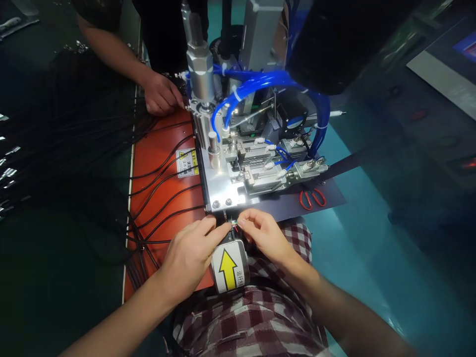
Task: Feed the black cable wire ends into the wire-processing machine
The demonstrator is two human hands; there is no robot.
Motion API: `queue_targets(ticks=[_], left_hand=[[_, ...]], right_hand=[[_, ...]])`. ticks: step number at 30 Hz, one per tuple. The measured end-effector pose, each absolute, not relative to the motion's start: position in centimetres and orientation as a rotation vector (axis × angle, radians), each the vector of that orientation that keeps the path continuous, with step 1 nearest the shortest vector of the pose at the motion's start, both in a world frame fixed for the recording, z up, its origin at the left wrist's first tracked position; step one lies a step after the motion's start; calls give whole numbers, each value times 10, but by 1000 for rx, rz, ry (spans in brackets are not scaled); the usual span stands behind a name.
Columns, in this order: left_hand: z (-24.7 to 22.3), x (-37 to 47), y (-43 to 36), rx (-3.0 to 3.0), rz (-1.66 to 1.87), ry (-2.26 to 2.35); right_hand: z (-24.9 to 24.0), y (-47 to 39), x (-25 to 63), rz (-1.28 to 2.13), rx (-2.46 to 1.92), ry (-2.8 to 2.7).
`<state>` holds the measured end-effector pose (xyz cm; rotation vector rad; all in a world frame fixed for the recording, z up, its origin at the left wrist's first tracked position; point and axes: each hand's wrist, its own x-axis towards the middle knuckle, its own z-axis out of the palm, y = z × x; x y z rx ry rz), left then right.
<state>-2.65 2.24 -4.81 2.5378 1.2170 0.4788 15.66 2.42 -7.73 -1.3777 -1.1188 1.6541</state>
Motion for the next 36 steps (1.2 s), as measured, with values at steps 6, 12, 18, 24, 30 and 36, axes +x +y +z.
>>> queue_targets(ticks=[6, 12, 18, 24, 30, 36], left_hand=[[-49, -27, 22, 2585, 456, 1228], [-49, -26, 22, 2602, 482, 1220], [-49, -26, 23, 2617, 476, 1228], [-49, -25, 22, 2626, 451, 1246], [-49, -25, 21, 2654, 457, 1248], [-50, -26, 20, 2664, 460, 1239]], right_hand=[[-79, 25, 157, 1652, -1372, -1140], [-78, 24, 158, 1668, -1355, -1134], [-79, 24, 159, 1631, -1359, -1167], [-80, 24, 159, 1590, -1356, -1213], [-82, 23, 159, 1550, -1359, -1256], [-85, 18, 155, 1343, -1387, -1356]])
